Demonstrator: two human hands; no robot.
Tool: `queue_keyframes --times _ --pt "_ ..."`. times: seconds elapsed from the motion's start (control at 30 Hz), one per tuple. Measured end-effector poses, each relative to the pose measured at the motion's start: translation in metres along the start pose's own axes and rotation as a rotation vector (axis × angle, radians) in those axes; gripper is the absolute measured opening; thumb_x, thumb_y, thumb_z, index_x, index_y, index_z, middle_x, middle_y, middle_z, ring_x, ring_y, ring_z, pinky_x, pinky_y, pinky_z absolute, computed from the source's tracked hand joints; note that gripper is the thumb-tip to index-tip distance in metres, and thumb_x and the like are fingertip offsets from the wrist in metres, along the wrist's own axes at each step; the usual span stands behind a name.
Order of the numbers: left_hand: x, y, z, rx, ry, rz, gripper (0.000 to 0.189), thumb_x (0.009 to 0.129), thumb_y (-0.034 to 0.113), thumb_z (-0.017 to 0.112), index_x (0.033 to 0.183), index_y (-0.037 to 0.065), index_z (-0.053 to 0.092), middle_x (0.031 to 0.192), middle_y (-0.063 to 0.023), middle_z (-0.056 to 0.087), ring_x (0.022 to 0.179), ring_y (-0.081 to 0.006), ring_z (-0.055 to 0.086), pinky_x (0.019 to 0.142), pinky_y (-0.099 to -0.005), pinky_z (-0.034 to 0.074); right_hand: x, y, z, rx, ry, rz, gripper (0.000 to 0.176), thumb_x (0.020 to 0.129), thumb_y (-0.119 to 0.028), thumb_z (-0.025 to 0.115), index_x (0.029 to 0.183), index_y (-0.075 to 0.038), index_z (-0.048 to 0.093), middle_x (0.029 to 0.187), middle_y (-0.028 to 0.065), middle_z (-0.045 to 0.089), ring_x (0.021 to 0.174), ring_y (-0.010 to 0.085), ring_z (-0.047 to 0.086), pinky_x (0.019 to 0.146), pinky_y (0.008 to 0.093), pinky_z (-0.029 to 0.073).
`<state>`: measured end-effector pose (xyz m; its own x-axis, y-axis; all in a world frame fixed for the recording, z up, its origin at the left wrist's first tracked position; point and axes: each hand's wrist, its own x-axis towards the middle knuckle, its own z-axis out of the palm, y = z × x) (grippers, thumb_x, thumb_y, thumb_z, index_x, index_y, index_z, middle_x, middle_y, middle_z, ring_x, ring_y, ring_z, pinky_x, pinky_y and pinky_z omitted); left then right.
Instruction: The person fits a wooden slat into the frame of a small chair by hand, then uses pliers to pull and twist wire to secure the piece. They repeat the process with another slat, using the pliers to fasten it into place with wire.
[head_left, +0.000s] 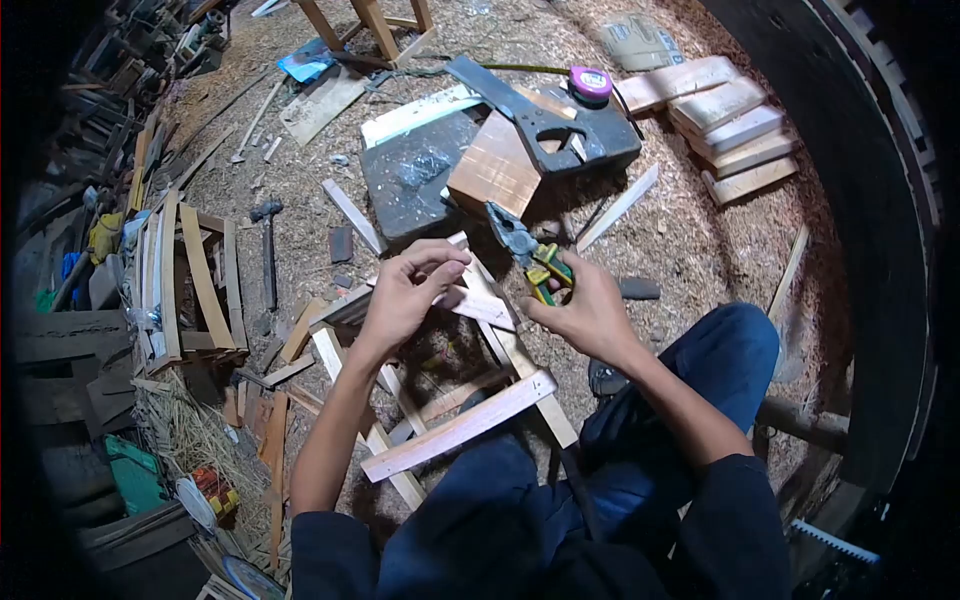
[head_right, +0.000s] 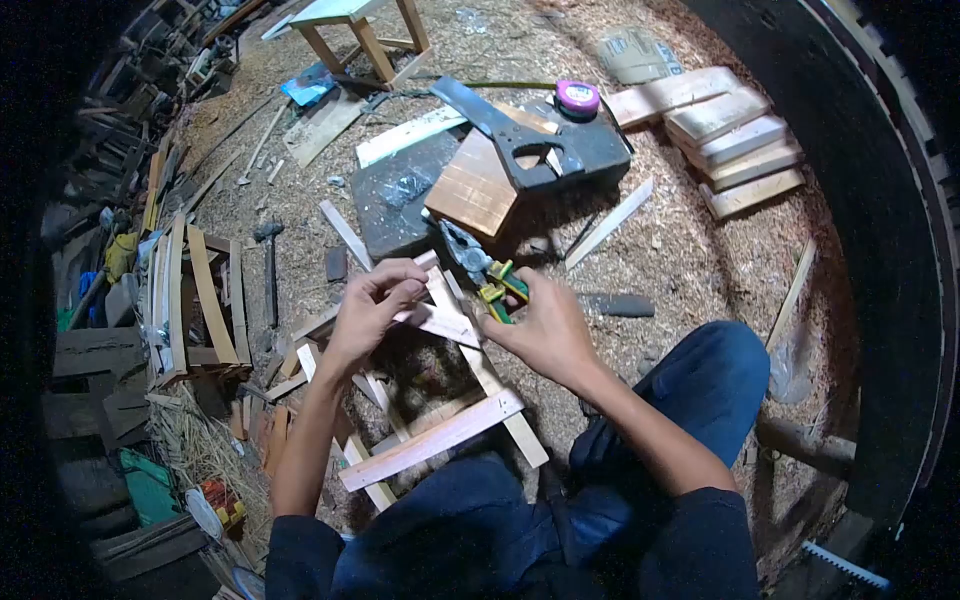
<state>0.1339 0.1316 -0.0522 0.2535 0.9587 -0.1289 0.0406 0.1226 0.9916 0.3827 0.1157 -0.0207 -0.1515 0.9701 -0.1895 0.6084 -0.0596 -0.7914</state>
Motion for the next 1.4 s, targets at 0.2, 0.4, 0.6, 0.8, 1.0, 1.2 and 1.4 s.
queue_keyframes --times 0.2,0.4,0.6,0.8,1.0,1.2,1.4 --pt "-0.018 0.002 0.036 0.657 0.141 0.254 0.011 0.083 0.013 0.075 0.093 0.012 0.078 0.106 -0.0038 0.063 0.111 -0.0261 0.051 0.102 -0.0411 0.035 -0.033 0.022 0.003 0.025 -0.008 0.071 0.037 0.074 -0.024 0.080 0.092 0.003 0.063 0.076 0.0120 0.065 0.067 0.0175 0.061 0.066 0.0358 0.050" --pt "-0.027 0.003 0.046 0.767 0.102 0.225 0.008 0.084 0.016 0.075 0.091 0.014 0.077 0.111 -0.0009 0.061 0.121 -0.0270 0.046 0.105 -0.0440 0.029 -0.035 0.017 0.001 -0.009 -0.082 0.122 0.039 0.072 -0.027 0.076 0.094 0.004 0.065 0.080 0.0201 0.070 0.072 0.0325 0.070 0.071 0.0425 0.054" --pt "-0.031 -0.002 0.044 0.780 0.119 0.188 0.009 0.083 0.016 0.075 0.091 0.014 0.077 0.111 -0.0010 0.061 0.119 -0.0267 0.045 0.104 -0.0445 0.028 -0.036 0.020 0.003 0.011 -0.080 0.111 0.041 0.072 -0.028 0.076 0.094 0.004 0.065 0.079 0.0217 0.069 0.072 0.0367 0.070 0.071 0.0436 0.054" --pt "-0.031 -0.006 0.046 0.775 0.128 0.181 0.007 0.083 0.015 0.075 0.090 0.013 0.076 0.111 -0.0011 0.061 0.120 -0.0261 0.045 0.106 -0.0443 0.027 -0.040 0.018 0.006 -0.024 -0.082 0.089 0.042 0.072 -0.028 0.076 0.096 0.003 0.064 0.078 0.0229 0.069 0.073 0.0388 0.069 0.071 0.0456 0.054" --pt "-0.032 -0.011 0.039 0.777 0.194 0.238 0.009 0.083 0.016 0.075 0.091 0.014 0.077 0.113 -0.0009 0.062 0.122 -0.0270 0.045 0.104 -0.0451 0.029 -0.045 0.020 0.002 -0.112 -0.125 -0.011 0.049 0.075 -0.024 0.074 0.113 0.002 0.058 0.081 0.0247 0.068 0.071 0.0409 0.068 0.067 0.0477 0.053" --pt "-0.033 -0.013 0.045 0.759 0.181 0.276 0.011 0.082 0.019 0.076 0.091 0.013 0.077 0.110 -0.0005 0.063 0.121 -0.0278 0.046 0.101 -0.0443 0.029 -0.045 0.025 0.009 -0.092 -0.022 -0.031 0.049 0.074 -0.024 0.077 0.110 0.003 0.058 0.083 0.0238 0.068 0.072 0.0368 0.068 0.069 0.0435 0.053" --pt "-0.031 -0.014 0.046 0.748 0.185 0.282 0.010 0.082 0.020 0.076 0.090 0.014 0.077 0.107 0.0000 0.064 0.120 -0.0277 0.047 0.101 -0.0445 0.030 -0.046 0.017 0.009 -0.101 -0.034 0.026 0.048 0.074 -0.023 0.078 0.109 0.004 0.059 0.084 0.0218 0.068 0.075 0.0341 0.069 0.071 0.0404 0.053"
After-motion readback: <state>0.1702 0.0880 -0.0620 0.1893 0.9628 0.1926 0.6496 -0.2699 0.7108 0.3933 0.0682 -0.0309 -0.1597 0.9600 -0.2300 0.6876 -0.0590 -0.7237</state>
